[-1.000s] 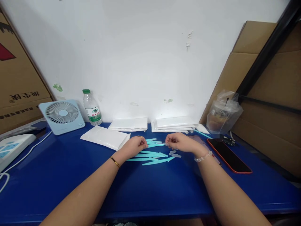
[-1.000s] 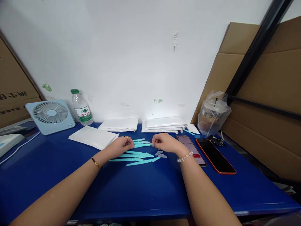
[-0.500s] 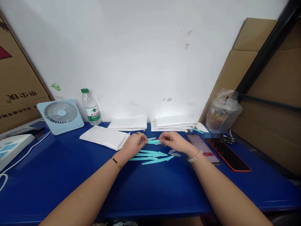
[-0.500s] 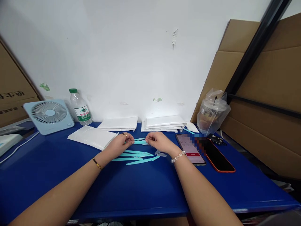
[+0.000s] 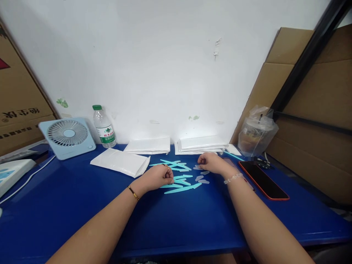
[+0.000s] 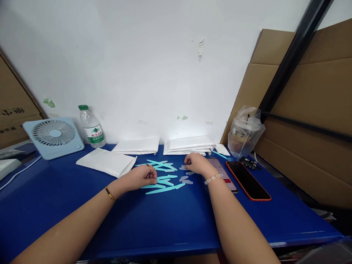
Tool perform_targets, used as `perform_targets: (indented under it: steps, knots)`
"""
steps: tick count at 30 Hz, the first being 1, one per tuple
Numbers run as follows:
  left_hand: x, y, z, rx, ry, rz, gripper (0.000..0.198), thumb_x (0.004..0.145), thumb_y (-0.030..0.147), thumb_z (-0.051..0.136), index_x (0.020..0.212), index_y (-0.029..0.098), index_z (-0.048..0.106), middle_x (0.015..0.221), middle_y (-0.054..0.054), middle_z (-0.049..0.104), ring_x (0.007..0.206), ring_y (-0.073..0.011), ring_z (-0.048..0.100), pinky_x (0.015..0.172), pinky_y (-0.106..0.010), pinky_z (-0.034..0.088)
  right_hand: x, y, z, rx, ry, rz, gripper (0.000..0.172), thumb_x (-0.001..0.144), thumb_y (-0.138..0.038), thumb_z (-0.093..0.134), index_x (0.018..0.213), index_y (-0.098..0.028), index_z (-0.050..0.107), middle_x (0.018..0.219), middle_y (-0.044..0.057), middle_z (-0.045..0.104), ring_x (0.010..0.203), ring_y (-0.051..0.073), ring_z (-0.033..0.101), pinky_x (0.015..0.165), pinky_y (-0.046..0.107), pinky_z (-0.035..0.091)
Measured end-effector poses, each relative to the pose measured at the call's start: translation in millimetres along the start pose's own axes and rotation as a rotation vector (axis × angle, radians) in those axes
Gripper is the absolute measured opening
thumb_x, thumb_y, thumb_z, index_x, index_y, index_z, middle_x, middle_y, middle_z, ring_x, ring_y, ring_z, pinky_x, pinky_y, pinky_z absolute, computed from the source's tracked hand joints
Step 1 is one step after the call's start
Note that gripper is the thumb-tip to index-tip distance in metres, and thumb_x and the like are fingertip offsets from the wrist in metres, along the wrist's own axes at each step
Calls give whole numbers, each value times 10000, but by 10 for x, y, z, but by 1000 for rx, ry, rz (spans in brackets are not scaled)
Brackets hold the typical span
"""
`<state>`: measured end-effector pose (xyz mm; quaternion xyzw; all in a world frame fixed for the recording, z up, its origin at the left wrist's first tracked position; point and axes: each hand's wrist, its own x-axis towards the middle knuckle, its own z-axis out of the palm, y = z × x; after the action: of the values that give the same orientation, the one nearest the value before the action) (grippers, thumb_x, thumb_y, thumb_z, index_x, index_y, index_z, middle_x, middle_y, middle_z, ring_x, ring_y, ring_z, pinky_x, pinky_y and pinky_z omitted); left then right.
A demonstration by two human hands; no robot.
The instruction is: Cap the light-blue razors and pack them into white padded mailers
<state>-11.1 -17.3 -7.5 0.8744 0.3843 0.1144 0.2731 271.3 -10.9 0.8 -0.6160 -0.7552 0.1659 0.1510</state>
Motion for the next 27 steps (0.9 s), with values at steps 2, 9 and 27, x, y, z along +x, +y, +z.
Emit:
perform_targets:
  steps: [2, 9, 27]
  knots:
    - [11, -22, 4, -26, 20, -12, 246, 772, 426, 530, 764, 196, 619, 715, -13, 601, 619, -140, 520, 532, -229, 361, 12, 6, 42, -27, -22, -7, 95, 676, -211, 627, 757, -177, 664, 748, 34, 665, 645, 150, 575, 561, 233, 395]
    - [36, -103, -5, -128, 172, -80, 303, 790, 489, 493, 811, 194, 560, 697, 1, 579, 622, -145, 524, 539, -237, 384, 15, -40, 115, -70, -49, -32, 88, 623, -131, 603, 702, -170, 603, 687, 17, 630, 570, 120, 524, 506, 212, 356]
    - [63, -170, -60, -195, 298, -87, 315, 783, 487, 501, 843, 183, 557, 727, 2, 579, 673, -145, 525, 609, -257, 409, 24, -336, 167, 1026, 5, -66, 351, 720, -455, 676, 789, -114, 630, 692, 49, 655, 566, 115, 611, 531, 230, 482]
